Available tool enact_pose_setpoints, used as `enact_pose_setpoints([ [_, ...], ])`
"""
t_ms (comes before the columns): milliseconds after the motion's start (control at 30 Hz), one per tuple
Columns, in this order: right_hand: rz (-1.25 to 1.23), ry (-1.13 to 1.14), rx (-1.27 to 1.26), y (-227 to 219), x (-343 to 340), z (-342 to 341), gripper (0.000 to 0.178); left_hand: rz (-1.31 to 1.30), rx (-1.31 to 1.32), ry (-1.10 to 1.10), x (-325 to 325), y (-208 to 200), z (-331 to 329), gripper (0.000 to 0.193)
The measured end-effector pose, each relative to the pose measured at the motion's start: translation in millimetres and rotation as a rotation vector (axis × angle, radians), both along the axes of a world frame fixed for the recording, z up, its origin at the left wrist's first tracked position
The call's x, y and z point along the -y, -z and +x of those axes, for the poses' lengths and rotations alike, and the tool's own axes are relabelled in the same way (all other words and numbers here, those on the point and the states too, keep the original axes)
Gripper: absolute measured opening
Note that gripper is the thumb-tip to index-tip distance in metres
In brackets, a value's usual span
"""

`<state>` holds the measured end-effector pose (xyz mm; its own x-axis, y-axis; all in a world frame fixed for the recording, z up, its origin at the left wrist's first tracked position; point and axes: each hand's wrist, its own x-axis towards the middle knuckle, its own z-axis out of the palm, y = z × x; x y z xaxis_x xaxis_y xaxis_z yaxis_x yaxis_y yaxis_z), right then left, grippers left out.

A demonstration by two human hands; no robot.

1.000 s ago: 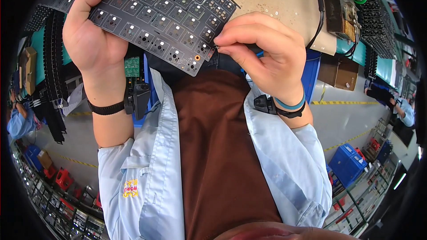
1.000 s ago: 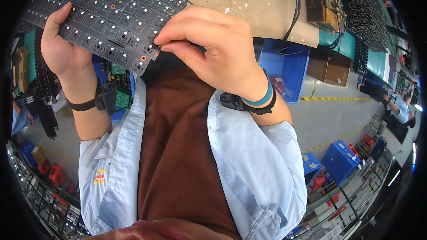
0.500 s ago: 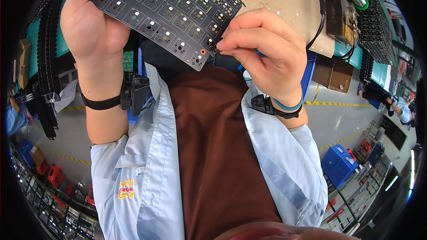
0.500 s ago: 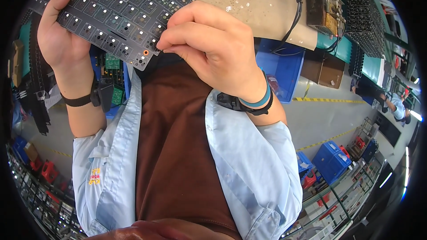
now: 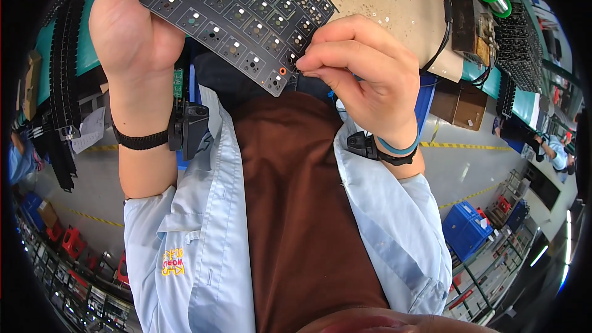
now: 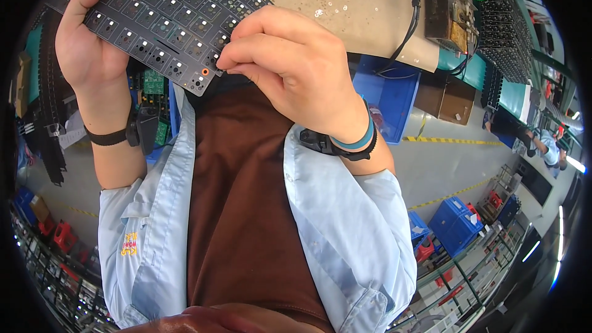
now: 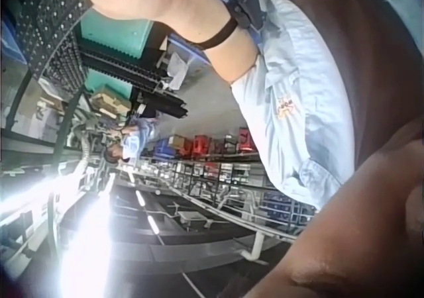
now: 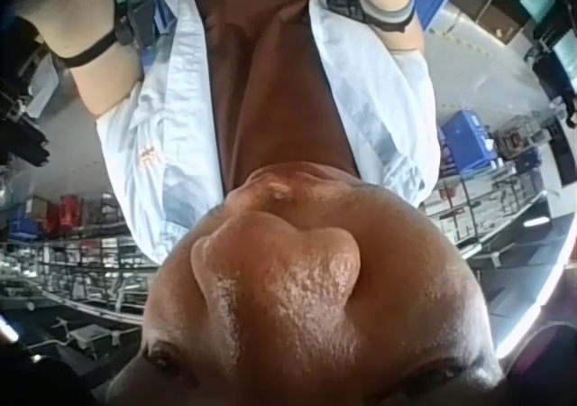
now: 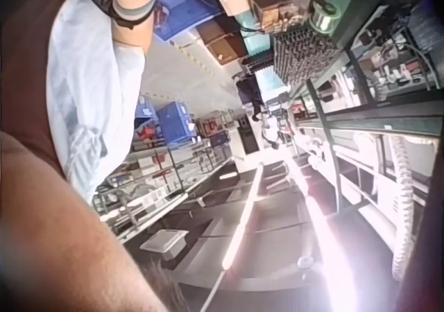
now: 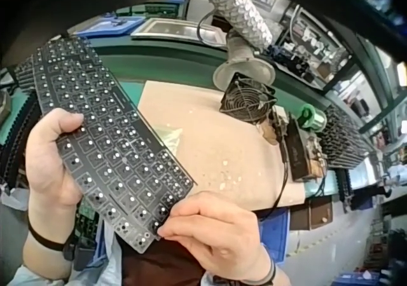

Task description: The person picks up a circuit board and a component from a plastic bag, inserts the component into the board, and solders it using a soldering iron. They then set the iron down and inspect the board before placing it back on the table.

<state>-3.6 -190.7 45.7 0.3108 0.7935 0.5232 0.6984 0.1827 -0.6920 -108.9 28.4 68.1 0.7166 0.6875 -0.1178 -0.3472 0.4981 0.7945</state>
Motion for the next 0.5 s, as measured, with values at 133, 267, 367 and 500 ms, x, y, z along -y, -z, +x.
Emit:
enact_pose_setpoints([
  [133,0.009,-0.008,0.011,-7.8,-1.7,-4.2,0.021,-0.095,0.24,0.19,-41.4,16.4,-14.3,0.021],
  [267,0.121,0.024,0.127,-1.3,4.6,8.0,0.019,-0.207,0.047,0.108,-21.4,8.9,-4.6,0.029],
  [367,0.272,0.065,0.249,-7.1,9.3,20.8,0.012,-0.242,-0.018,0.144,-27.7,12.8,-0.6,0.043],
  [500,0.39,0.145,0.381,-13.6,7.1,16.8,0.01,-0.199,-0.037,-0.016,-5.5,-13.5,6.7,0.048],
])
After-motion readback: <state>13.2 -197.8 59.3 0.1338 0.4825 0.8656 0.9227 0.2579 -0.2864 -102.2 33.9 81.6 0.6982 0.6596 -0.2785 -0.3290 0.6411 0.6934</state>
